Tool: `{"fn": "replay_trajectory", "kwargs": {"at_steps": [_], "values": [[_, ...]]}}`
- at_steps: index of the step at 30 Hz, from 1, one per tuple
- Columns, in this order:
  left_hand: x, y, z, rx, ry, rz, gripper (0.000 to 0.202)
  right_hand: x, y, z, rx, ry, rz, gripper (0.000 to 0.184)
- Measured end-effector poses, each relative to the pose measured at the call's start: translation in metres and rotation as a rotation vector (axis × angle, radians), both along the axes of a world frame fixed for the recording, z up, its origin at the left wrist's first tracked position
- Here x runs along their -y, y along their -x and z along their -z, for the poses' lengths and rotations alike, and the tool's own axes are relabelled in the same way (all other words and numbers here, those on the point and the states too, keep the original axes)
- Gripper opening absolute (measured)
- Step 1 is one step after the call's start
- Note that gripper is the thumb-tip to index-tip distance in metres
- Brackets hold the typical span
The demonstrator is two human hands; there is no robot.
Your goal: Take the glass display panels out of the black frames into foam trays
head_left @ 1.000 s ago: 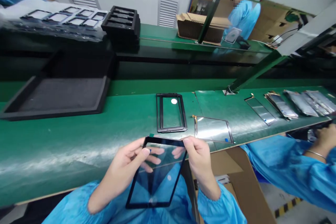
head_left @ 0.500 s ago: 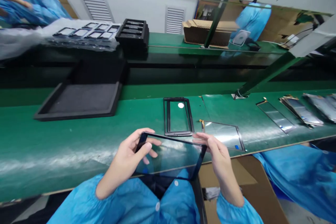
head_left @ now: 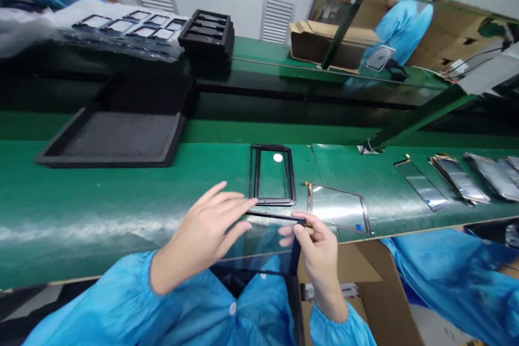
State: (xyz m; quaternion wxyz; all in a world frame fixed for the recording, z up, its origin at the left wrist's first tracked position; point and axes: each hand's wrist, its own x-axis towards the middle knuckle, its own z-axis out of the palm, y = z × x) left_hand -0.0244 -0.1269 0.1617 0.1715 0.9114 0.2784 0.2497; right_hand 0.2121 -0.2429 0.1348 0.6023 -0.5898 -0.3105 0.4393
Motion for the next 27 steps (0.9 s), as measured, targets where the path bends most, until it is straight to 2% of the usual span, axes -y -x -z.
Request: {"fn": "replay_trajectory", "kwargs": {"at_steps": [3,7,9,11,12,14,16,18,20,22,24,27], "values": [[-0.006,-0.008,0.003,-0.027,0.064,0.092,0.027,0.004,0.004,-0.003,0.012,0.027,0.03,0.033],[-0.003,-0.009,0.005,-0.061,0.146,0.093,0.03,0.001,0.008,0.0,-0.007,0.062,0.013,0.038],[-0.005,0.0,0.002,-0.111,0.206,0.09,0.031,-0.003,0.009,0.005,-0.028,0.068,-0.066,0.04],[-0.017,0.019,-0.001,-0.128,0.265,0.052,0.033,-0.007,0.008,0.011,-0.049,0.036,-0.146,0.048],[-0.029,0.033,-0.003,-0.124,0.277,-0.005,0.034,-0.009,0.006,0.015,-0.05,0.012,-0.164,0.053],[-0.064,0.072,-0.011,-0.114,0.247,-0.221,0.034,-0.009,0.001,0.022,-0.037,-0.015,-0.136,0.056],[-0.109,0.118,-0.024,-0.153,0.175,-0.528,0.032,-0.006,-0.005,0.031,-0.02,0.014,-0.068,0.05],[-0.157,0.161,-0.042,-0.208,0.113,-0.68,0.032,-0.001,-0.011,0.038,-0.011,0.071,-0.005,0.044],[-0.201,0.193,-0.057,-0.266,0.078,-0.751,0.028,0.005,-0.015,0.044,0.0,0.104,0.063,0.042],[-0.235,0.211,-0.066,-0.318,0.1,-0.761,0.028,0.011,-0.02,0.049,0.015,0.12,0.105,0.043],[-0.26,0.218,-0.065,-0.365,0.152,-0.761,0.029,0.017,-0.025,0.052,0.029,0.138,0.111,0.044],[-0.282,0.216,-0.052,-0.403,0.219,-0.761,0.028,0.026,-0.039,0.056,0.078,0.168,0.13,0.049]]}}
